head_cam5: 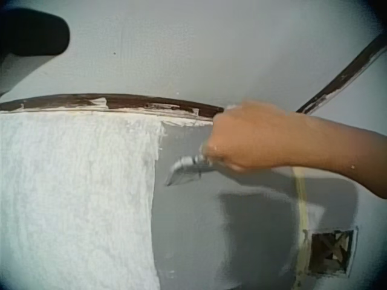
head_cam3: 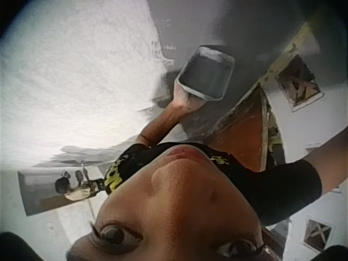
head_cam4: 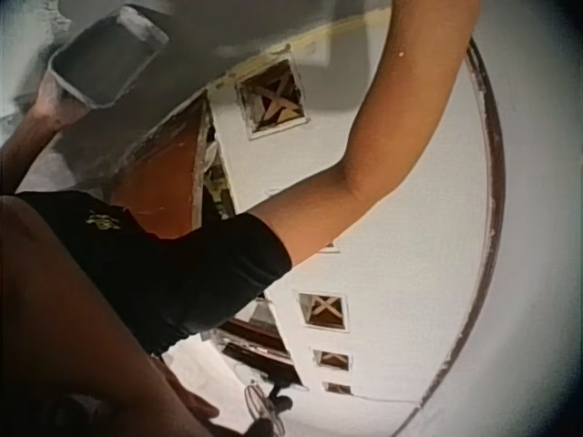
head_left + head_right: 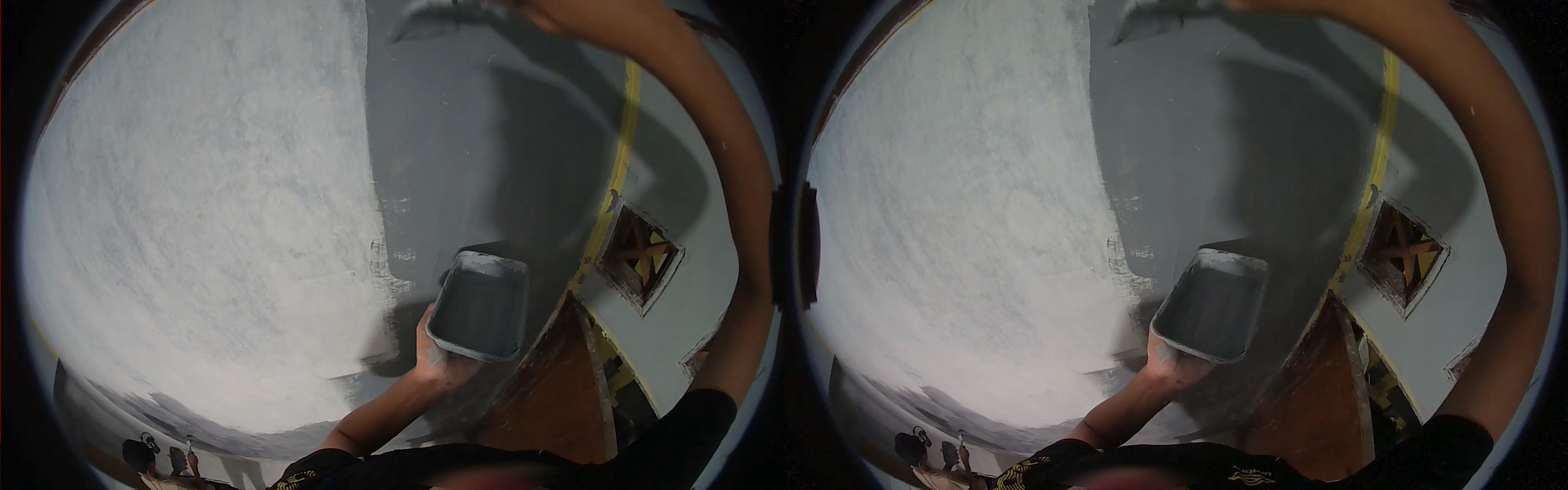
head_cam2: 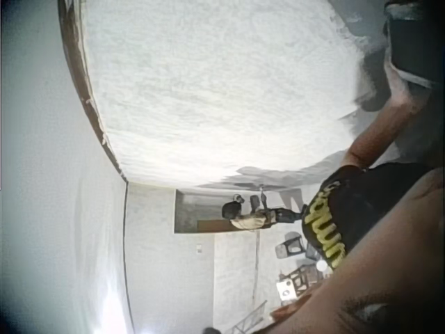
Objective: The person applies plaster or primer to a wall using a putty knife, scooping the material from a paint tray.
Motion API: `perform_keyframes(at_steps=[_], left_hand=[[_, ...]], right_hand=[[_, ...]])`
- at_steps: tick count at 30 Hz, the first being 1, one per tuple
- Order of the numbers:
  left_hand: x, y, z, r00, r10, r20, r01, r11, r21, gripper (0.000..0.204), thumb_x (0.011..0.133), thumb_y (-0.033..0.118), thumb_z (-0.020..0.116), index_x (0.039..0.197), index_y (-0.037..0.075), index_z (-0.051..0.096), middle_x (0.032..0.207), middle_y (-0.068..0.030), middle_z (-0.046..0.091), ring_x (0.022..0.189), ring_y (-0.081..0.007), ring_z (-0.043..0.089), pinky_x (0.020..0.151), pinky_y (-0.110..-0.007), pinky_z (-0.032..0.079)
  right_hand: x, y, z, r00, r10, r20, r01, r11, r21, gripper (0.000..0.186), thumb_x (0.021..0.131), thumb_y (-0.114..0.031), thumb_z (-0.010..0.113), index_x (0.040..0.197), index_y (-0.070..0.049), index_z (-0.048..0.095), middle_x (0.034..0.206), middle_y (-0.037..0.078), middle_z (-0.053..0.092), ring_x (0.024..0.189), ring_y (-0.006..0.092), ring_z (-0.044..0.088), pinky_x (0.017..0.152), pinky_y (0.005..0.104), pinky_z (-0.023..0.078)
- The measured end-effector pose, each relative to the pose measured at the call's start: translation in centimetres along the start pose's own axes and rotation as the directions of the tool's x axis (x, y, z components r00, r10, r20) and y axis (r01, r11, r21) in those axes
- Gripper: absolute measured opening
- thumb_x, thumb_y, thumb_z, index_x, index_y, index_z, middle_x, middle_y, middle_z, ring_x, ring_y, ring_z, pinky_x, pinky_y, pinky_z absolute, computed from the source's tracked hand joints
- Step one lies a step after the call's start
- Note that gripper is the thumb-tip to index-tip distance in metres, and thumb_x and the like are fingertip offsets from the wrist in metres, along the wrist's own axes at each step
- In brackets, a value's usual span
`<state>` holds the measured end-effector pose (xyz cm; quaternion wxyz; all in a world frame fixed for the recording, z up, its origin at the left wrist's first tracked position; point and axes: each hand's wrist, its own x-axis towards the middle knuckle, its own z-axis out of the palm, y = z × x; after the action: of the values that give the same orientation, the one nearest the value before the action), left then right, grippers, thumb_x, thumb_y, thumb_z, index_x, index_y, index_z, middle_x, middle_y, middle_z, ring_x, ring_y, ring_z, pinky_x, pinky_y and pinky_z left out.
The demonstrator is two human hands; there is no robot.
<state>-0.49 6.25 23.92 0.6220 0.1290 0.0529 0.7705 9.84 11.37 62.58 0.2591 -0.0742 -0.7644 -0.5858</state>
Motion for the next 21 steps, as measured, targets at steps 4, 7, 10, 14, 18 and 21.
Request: perform_keyframes(at_steps=[4,7,10,14,18,21], left_hand=[[1.0,-1.3,-0.4,0.994,-0.106,0.039,0.106,0.994,0.015,0.053,0.100,0.044,0.032,0.130,0.009,0.059,0.131,-0.0114,0.060,0.122,-0.0288,0.058,0.106,-0.050,0.045],[0.9,-1.7,-0.4,0.989,-0.150,0.011,0.150,0.988,-0.045,0.048,0.101,0.038,0.037,0.131,0.008,0.059,0.133,-0.0126,0.060,0.123,-0.0308,0.059,0.106,-0.052,0.046],[0.9,-2.1,-0.4,0.986,-0.161,-0.036,0.159,0.987,-0.034,0.049,0.101,0.039,0.036,0.133,0.009,0.057,0.136,-0.0130,0.058,0.124,-0.0317,0.057,0.106,-0.054,0.045],[0.1,-1.7,-0.5,0.990,-0.125,-0.068,0.123,0.992,-0.039,0.056,0.100,0.045,0.029,0.136,0.010,0.055,0.138,-0.0120,0.055,0.126,-0.0314,0.055,0.108,-0.054,0.042],[0.2,-1.3,-0.8,0.984,-0.143,-0.102,0.135,0.988,-0.077,0.055,0.100,0.045,0.030,0.134,0.010,0.056,0.137,-0.0120,0.056,0.125,-0.0317,0.055,0.108,-0.055,0.042],[-0.7,-1.1,-1.4,0.989,-0.143,-0.022,0.139,0.981,-0.135,0.043,0.101,0.033,0.043,0.131,0.008,0.061,0.133,-0.0129,0.061,0.122,-0.0315,0.060,0.105,-0.052,0.047]], right_hand=[[1.1,2.0,0.6,0.977,0.112,-0.183,-0.124,0.991,-0.057,0.011,0.083,-0.009,0.064,0.082,0.000,0.070,0.075,0.020,0.069,0.071,0.0361,0.070,0.065,0.0457,0.056],[2.4,2.8,1.2,0.946,0.156,-0.283,-0.210,0.962,-0.174,0.009,0.081,-0.008,0.066,0.082,-0.001,0.072,0.076,0.020,0.070,0.075,0.0360,0.070,0.067,0.0451,0.057],[3.1,3.0,1.1,0.894,0.210,-0.395,-0.290,0.945,-0.153,0.008,0.080,-0.006,0.067,0.082,0.000,0.072,0.079,0.020,0.071,0.077,0.0358,0.071,0.068,0.0453,0.057],[3.7,1.1,2.0,0.847,0.187,-0.498,-0.294,0.944,-0.147,0.008,0.081,-0.005,0.066,0.082,0.000,0.072,0.077,0.019,0.070,0.077,0.0329,0.072,0.066,0.0438,0.057],[0.1,-7.8,-1.9,0.926,0.299,-0.232,-0.353,0.902,-0.247,0.009,0.083,-0.005,0.065,0.078,0.000,0.070,0.072,0.017,0.068,0.068,0.0291,0.070,0.061,0.0413,0.056],[-2.5,-6.5,0.8,0.974,0.212,-0.076,-0.222,0.963,-0.153,0.011,0.088,-0.009,0.062,0.093,-0.008,0.072,0.070,0.012,0.065,0.065,0.0258,0.067,0.059,0.0405,0.053]])
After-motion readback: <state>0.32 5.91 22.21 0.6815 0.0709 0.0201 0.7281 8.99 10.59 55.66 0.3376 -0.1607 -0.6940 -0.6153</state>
